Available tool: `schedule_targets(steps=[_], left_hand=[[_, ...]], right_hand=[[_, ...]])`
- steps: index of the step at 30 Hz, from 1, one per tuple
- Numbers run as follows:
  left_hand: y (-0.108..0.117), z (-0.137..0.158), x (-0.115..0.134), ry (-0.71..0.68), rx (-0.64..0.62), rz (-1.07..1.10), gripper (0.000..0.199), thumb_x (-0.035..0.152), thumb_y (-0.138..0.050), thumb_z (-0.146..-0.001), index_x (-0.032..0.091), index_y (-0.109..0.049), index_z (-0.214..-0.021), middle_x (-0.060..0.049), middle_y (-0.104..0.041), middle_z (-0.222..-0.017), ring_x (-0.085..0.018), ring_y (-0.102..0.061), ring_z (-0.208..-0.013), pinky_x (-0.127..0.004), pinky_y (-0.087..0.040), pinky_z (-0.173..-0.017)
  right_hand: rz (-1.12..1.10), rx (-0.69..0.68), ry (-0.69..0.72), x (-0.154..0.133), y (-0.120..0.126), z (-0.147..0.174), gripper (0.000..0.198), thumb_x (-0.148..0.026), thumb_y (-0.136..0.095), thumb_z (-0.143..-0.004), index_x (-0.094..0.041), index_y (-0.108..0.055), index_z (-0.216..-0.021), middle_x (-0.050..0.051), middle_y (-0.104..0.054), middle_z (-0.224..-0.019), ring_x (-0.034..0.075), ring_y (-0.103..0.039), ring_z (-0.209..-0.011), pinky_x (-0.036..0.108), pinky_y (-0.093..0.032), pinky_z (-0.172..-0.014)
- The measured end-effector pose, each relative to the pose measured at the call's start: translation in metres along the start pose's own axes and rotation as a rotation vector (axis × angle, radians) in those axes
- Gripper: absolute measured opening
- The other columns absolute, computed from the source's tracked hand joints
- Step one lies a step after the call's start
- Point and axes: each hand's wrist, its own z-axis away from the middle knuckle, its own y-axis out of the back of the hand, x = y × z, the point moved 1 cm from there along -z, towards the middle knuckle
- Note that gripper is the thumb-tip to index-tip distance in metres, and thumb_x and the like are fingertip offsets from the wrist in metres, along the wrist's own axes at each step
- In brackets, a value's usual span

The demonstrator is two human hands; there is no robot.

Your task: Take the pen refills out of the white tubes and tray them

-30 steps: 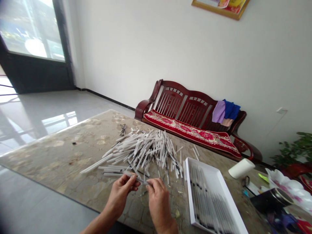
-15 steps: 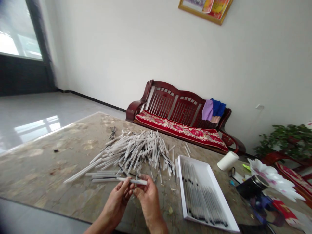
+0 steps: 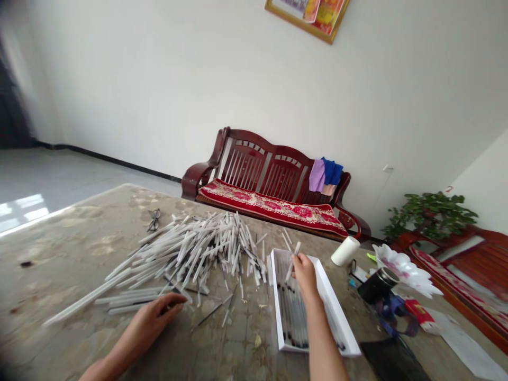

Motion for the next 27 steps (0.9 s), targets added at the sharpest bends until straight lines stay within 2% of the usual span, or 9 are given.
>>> schedule_targets(steps=[3,6,9,13,17,20,23,27], left_hand=[[0.008,-0.004,-0.011,-0.035,0.031,-0.104,0.025,0.036,-0.055,-0.082,0.026,-0.075,-0.091,-0.002,-0.079,-0.09,-0.025,-0.072,-0.087,-0.029,-0.052,-0.081],[0.004,-0.001,-0.016,-0.048,0.026,-0.163,0.026,0.038,-0.054,-0.084,0.027,-0.075,-0.092,-0.002,-0.079,-0.093,-0.026,-0.072,-0.089,-0.03,-0.053,-0.082],[0.002,0.002,-0.017,-0.058,0.013,-0.174,0.026,0.039,-0.053,-0.085,0.027,-0.076,-0.091,-0.002,-0.079,-0.092,-0.025,-0.072,-0.088,-0.029,-0.053,-0.081],[0.004,0.003,-0.015,-0.064,0.005,-0.128,0.025,0.038,-0.054,-0.086,0.027,-0.076,-0.089,-0.002,-0.079,-0.09,-0.024,-0.072,-0.086,-0.028,-0.053,-0.081],[0.006,0.003,-0.009,-0.044,0.004,-0.075,0.022,0.038,-0.057,-0.084,0.027,-0.077,-0.085,-0.002,-0.079,-0.086,-0.025,-0.072,-0.083,-0.028,-0.052,-0.079],[0.005,0.004,-0.005,-0.042,0.013,-0.057,0.021,0.037,-0.058,-0.083,0.028,-0.077,-0.083,-0.002,-0.078,-0.085,-0.025,-0.072,-0.082,-0.028,-0.051,-0.077],[0.005,0.004,-0.003,-0.051,0.007,-0.051,0.021,0.035,-0.058,-0.083,0.028,-0.077,-0.084,-0.002,-0.078,-0.086,-0.025,-0.071,-0.082,-0.028,-0.051,-0.077],[0.004,0.006,-0.001,-0.07,0.009,-0.041,0.02,0.032,-0.058,-0.084,0.027,-0.077,-0.084,-0.002,-0.078,-0.086,-0.024,-0.071,-0.082,-0.027,-0.049,-0.076]], right_hand=[[0.24,0.002,-0.087,0.024,0.018,-0.038,0.031,-0.048,-0.054,-0.079,-0.019,-0.064,-0.072,0.001,-0.064,-0.061,0.016,-0.06,-0.054,0.023,-0.044,-0.049],[0.468,-0.029,-0.128,0.042,0.013,-0.051,0.025,-0.035,-0.056,-0.08,-0.02,-0.064,-0.062,0.001,-0.063,-0.058,0.017,-0.063,-0.059,0.024,-0.043,-0.056],[0.645,-0.06,-0.128,0.052,0.001,-0.053,0.027,-0.031,-0.059,-0.081,-0.019,-0.063,-0.057,0.006,-0.068,-0.064,0.021,-0.067,-0.071,0.026,-0.041,-0.061],[0.796,-0.072,-0.099,0.056,-0.005,-0.05,0.024,-0.034,-0.061,-0.084,-0.019,-0.07,-0.067,0.012,-0.074,-0.081,0.025,-0.069,-0.083,0.027,-0.041,-0.063],[0.857,-0.058,-0.012,0.042,-0.009,-0.041,0.027,-0.032,-0.052,-0.091,-0.018,-0.074,-0.088,0.015,-0.074,-0.096,0.027,-0.069,-0.091,0.029,-0.043,-0.068],[0.84,-0.08,0.117,0.019,-0.031,-0.029,0.028,-0.028,-0.048,-0.092,-0.021,-0.074,-0.102,0.01,-0.074,-0.108,0.023,-0.068,-0.097,0.027,-0.043,-0.073],[0.804,-0.145,0.241,-0.006,-0.069,-0.016,0.025,-0.026,-0.051,-0.091,-0.027,-0.074,-0.102,0.003,-0.074,-0.107,0.017,-0.067,-0.1,0.022,-0.043,-0.077],[0.8,-0.173,0.305,-0.032,-0.119,-0.01,0.023,-0.026,-0.053,-0.091,-0.024,-0.073,-0.102,0.005,-0.073,-0.107,0.017,-0.067,-0.099,0.022,-0.042,-0.076]])
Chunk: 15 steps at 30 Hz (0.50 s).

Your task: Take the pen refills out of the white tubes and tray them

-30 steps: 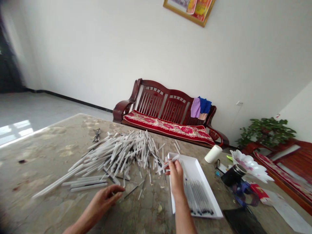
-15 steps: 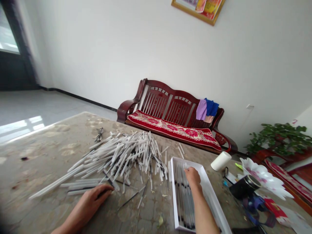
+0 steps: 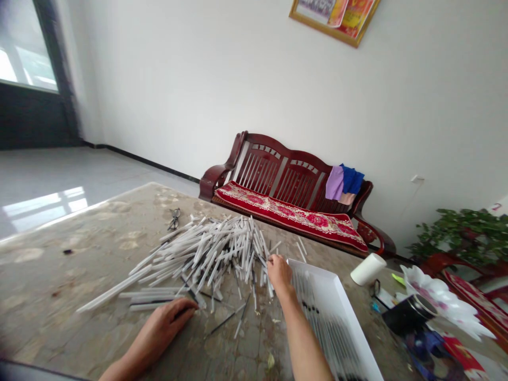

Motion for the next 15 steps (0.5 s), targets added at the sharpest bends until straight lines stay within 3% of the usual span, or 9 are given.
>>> schedule_targets(steps=[8,15], left_hand=[[-0.002,0.0,-0.002,-0.004,-0.003,0.005,0.02,0.027,-0.058,-0.085,0.026,-0.078,-0.084,-0.003,-0.078,-0.086,-0.024,-0.071,-0.083,-0.027,-0.048,-0.076],[-0.002,0.001,0.001,0.012,0.0,0.035,0.02,0.029,-0.059,-0.084,0.027,-0.078,-0.083,-0.003,-0.079,-0.086,-0.025,-0.071,-0.082,-0.027,-0.047,-0.075]], right_hand=[[0.049,0.004,-0.003,-0.05,-0.013,-0.028,0.028,-0.032,-0.055,-0.092,-0.019,-0.068,-0.114,0.013,-0.068,-0.117,0.023,-0.067,-0.101,0.029,-0.047,-0.078],[0.015,-0.004,-0.002,-0.057,-0.019,-0.019,0.025,-0.015,-0.051,-0.09,-0.015,-0.072,-0.103,0.018,-0.071,-0.109,0.027,-0.069,-0.1,0.032,-0.047,-0.081]])
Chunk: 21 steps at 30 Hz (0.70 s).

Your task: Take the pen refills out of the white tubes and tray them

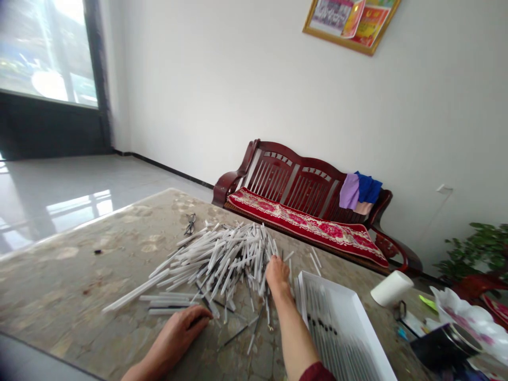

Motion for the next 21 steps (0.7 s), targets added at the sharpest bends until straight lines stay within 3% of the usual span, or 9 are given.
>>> schedule_targets(steps=[6,10,16,18,21], left_hand=[[0.0,0.0,0.0,-0.008,0.007,0.035,0.02,0.03,-0.058,-0.083,0.026,-0.078,-0.084,-0.004,-0.078,-0.086,-0.025,-0.07,-0.083,-0.027,-0.048,-0.076],[-0.001,-0.001,-0.002,0.0,0.034,0.073,0.02,0.031,-0.059,-0.082,0.026,-0.078,-0.084,-0.003,-0.078,-0.084,-0.025,-0.07,-0.082,-0.027,-0.048,-0.076],[-0.007,-0.004,0.005,0.168,0.069,0.348,0.032,0.043,-0.063,-0.079,0.021,-0.076,-0.097,-0.001,-0.073,-0.07,-0.017,-0.059,-0.053,-0.024,-0.044,-0.053],[-0.011,-0.005,0.009,0.212,0.059,0.477,0.043,0.051,-0.066,-0.075,0.018,-0.075,-0.103,0.0,-0.07,-0.066,-0.016,-0.056,-0.05,-0.023,-0.041,-0.048],[-0.016,-0.004,0.011,0.218,0.077,0.601,0.047,0.058,-0.07,-0.069,0.016,-0.074,-0.091,0.003,-0.063,-0.057,-0.014,-0.053,-0.047,-0.023,-0.042,-0.047]], right_hand=[[-0.183,-0.001,-0.056,0.023,0.013,0.024,0.02,-0.016,-0.053,-0.087,-0.017,-0.073,-0.085,0.016,-0.073,-0.091,0.027,-0.07,-0.093,0.032,-0.045,-0.078],[-0.409,-0.009,-0.066,0.034,0.015,0.062,0.03,-0.027,-0.044,-0.09,-0.018,-0.071,-0.083,0.009,-0.071,-0.077,0.022,-0.068,-0.073,0.029,-0.046,-0.066],[-0.868,-0.077,0.007,-0.006,-0.017,0.156,0.047,-0.054,-0.043,-0.09,-0.017,-0.072,-0.097,0.0,-0.063,-0.062,0.017,-0.057,-0.049,0.026,-0.043,-0.047],[-0.993,-0.07,0.08,-0.025,-0.024,0.182,0.042,-0.053,-0.05,-0.089,-0.02,-0.074,-0.095,0.002,-0.066,-0.066,0.018,-0.06,-0.056,0.027,-0.047,-0.052],[-1.007,-0.026,0.197,-0.043,-0.026,0.204,0.028,-0.045,-0.058,-0.089,-0.025,-0.077,-0.096,0.006,-0.074,-0.089,0.022,-0.068,-0.08,0.031,-0.053,-0.075]])
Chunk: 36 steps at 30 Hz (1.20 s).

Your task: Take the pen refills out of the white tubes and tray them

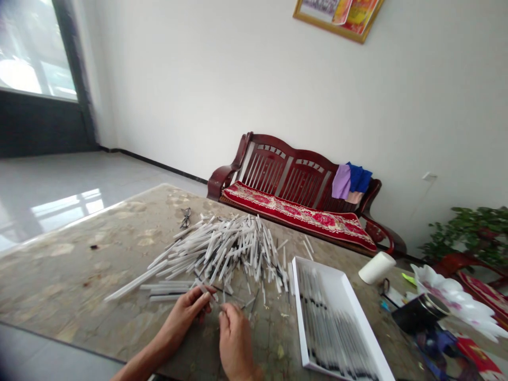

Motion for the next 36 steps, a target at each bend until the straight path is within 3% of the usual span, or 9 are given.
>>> schedule_targets(steps=[4,6,8,10,15,24,31,36], left_hand=[[0.0,0.004,-0.001,-0.015,0.073,0.073,0.044,0.061,-0.074,-0.066,0.018,-0.07,-0.077,0.001,-0.066,-0.058,-0.016,-0.059,-0.052,-0.025,-0.048,-0.053],[0.001,0.005,0.0,0.006,0.119,0.122,0.046,0.062,-0.075,-0.065,0.018,-0.069,-0.077,0.001,-0.068,-0.061,-0.018,-0.062,-0.056,-0.026,-0.051,-0.054],[0.002,0.006,0.001,0.031,0.157,0.177,0.049,0.064,-0.076,-0.062,0.018,-0.069,-0.078,0.0,-0.068,-0.062,-0.02,-0.064,-0.058,-0.027,-0.052,-0.053],[0.002,0.007,0.001,0.054,0.185,0.221,0.052,0.065,-0.077,-0.06,0.018,-0.068,-0.08,0.0,-0.07,-0.064,-0.02,-0.066,-0.059,-0.027,-0.053,-0.054],[0.004,0.009,0.0,0.076,0.206,0.29,0.055,0.067,-0.078,-0.06,0.018,-0.067,-0.083,-0.002,-0.073,-0.071,-0.019,-0.067,-0.061,-0.027,-0.055,-0.055],[0.004,0.009,0.0,0.019,0.21,0.293,0.05,0.058,-0.082,-0.06,0.019,-0.067,-0.088,0.0,-0.072,-0.074,-0.02,-0.068,-0.069,-0.027,-0.055,-0.061],[0.005,0.008,-0.003,0.037,0.206,0.375,0.049,0.057,-0.084,-0.06,0.018,-0.068,-0.085,0.0,-0.071,-0.068,-0.018,-0.066,-0.063,-0.026,-0.053,-0.059],[0.004,0.007,-0.002,0.076,0.234,0.507,0.052,0.055,-0.089,-0.054,0.017,-0.067,-0.083,-0.001,-0.072,-0.068,-0.017,-0.068,-0.063,-0.023,-0.054,-0.054]], right_hand=[[0.039,-0.062,-0.037,0.003,0.013,-0.01,0.031,-0.042,-0.051,-0.092,-0.024,-0.076,-0.101,0.004,-0.074,-0.081,0.02,-0.067,-0.067,0.029,-0.052,-0.064],[0.154,0.012,-0.088,0.014,0.036,-0.028,0.033,-0.039,-0.048,-0.092,-0.022,-0.075,-0.101,0.004,-0.075,-0.08,0.02,-0.067,-0.064,0.029,-0.052,-0.061],[0.411,0.126,-0.13,0.026,0.063,-0.049,0.028,-0.031,-0.05,-0.088,-0.021,-0.075,-0.097,0.005,-0.076,-0.088,0.02,-0.07,-0.073,0.029,-0.054,-0.068],[0.522,0.175,-0.17,0.037,0.089,-0.069,0.028,-0.023,-0.049,-0.086,-0.02,-0.074,-0.099,0.007,-0.076,-0.095,0.022,-0.071,-0.085,0.03,-0.053,-0.076],[0.782,0.192,-0.218,0.044,0.127,-0.107,0.034,-0.014,-0.046,-0.088,-0.016,-0.07,-0.111,0.013,-0.072,-0.11,0.024,-0.068,-0.102,0.03,-0.048,-0.085],[1.081,-0.007,-0.26,0.047,0.122,-0.142,0.019,-0.017,-0.055,-0.09,-0.016,-0.073,-0.091,0.015,-0.071,-0.105,0.024,-0.07,-0.095,0.029,-0.046,-0.076],[1.119,0.009,-0.256,0.04,0.124,-0.126,0.024,-0.014,-0.045,-0.095,-0.011,-0.068,-0.103,0.02,-0.071,-0.105,0.027,-0.069,-0.1,0.031,-0.045,-0.078],[1.003,0.001,-0.213,0.031,0.127,-0.097,0.028,-0.02,-0.038,-0.097,-0.017,-0.064,-0.108,0.011,-0.074,-0.094,0.021,-0.071,-0.09,0.027,-0.047,-0.074]])
